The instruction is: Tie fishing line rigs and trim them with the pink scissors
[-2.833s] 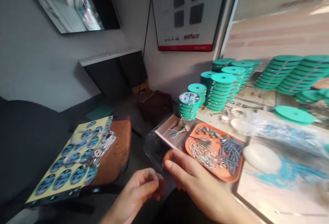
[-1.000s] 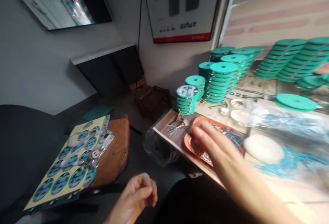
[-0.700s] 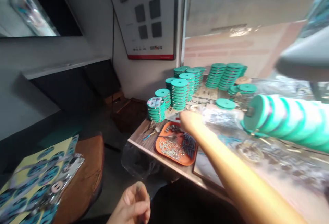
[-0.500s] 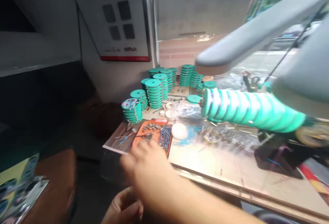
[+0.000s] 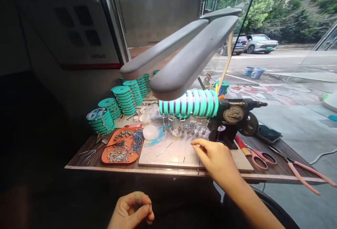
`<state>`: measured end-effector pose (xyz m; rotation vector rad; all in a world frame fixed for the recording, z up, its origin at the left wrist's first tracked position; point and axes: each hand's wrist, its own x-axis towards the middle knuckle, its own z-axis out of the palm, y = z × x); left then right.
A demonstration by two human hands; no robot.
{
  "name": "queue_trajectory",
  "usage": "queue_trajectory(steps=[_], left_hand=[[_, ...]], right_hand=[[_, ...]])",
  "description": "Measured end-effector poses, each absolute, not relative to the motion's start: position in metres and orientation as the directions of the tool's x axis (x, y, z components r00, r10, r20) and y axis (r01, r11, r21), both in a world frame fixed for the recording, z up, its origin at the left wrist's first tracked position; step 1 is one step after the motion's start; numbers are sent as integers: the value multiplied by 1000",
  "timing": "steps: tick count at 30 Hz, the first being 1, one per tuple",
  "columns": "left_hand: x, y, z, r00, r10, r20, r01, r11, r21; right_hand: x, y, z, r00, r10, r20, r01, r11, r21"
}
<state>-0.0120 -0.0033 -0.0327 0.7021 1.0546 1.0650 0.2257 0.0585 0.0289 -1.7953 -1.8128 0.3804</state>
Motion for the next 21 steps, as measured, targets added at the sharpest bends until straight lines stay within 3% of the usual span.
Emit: queue_trajectory(steps=[12,16,21], left_hand=[[16,27,20,157,983,-90,-183,119,976],[32,43,27,158,981,-113,-203,145,968],[44,49,14,322,920,-224,-363,338,868]], right_hand=[[182,86,26,209,974,89,870,-143,-472],[176,56,16,100,993,58,857,-57,-513],[175,13,0,-203,956,211,800,286,-528]])
